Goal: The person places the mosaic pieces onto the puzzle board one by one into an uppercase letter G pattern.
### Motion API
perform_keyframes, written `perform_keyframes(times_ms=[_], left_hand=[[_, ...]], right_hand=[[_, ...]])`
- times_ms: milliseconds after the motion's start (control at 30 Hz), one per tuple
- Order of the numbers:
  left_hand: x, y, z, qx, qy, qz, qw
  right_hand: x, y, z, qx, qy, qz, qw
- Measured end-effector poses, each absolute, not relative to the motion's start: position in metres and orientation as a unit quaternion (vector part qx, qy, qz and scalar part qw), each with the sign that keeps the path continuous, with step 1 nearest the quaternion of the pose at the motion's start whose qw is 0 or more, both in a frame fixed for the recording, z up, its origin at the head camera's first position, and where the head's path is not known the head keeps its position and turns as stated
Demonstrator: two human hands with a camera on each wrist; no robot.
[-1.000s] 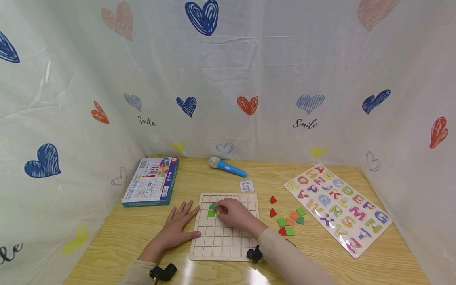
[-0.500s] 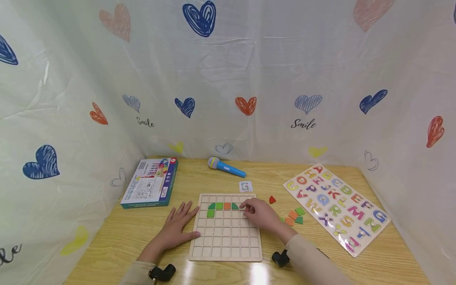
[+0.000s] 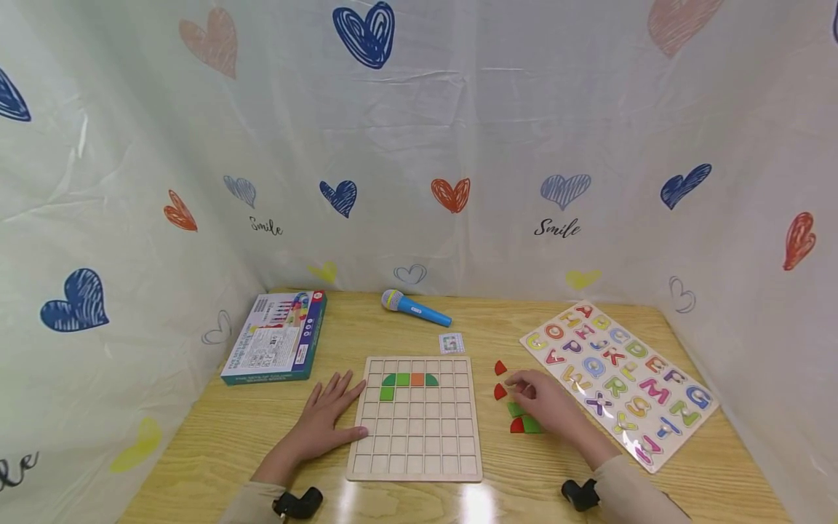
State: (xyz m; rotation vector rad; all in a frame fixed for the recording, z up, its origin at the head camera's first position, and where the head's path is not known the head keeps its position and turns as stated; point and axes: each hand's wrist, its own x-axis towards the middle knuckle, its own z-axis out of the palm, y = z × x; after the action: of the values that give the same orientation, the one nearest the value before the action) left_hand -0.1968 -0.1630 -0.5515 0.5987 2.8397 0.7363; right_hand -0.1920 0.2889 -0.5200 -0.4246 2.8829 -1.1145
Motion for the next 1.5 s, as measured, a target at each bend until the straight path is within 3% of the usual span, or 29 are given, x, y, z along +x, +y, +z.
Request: perform_keyframes(times_ms=[233,633,1500], left_hand=[[-0.196,-0.163,-0.550,0.201,0.944,0.251,0.074],[-0.197,-0.165,-0.554,0.204,0.946,0.242,0.070],[-0.196,-0.164,-0.551,0.203,0.944,0.250,0.071]], right_hand=[[-0.184,0.313,-0.519,-0.098,0.948,-0.303,-0.014],[-0.186,0.316,-0.519,-0.092,0.963,-0.252,0.004],[-0.199,0.288,-0.524,-0.127,0.930,-0.344,0.004]])
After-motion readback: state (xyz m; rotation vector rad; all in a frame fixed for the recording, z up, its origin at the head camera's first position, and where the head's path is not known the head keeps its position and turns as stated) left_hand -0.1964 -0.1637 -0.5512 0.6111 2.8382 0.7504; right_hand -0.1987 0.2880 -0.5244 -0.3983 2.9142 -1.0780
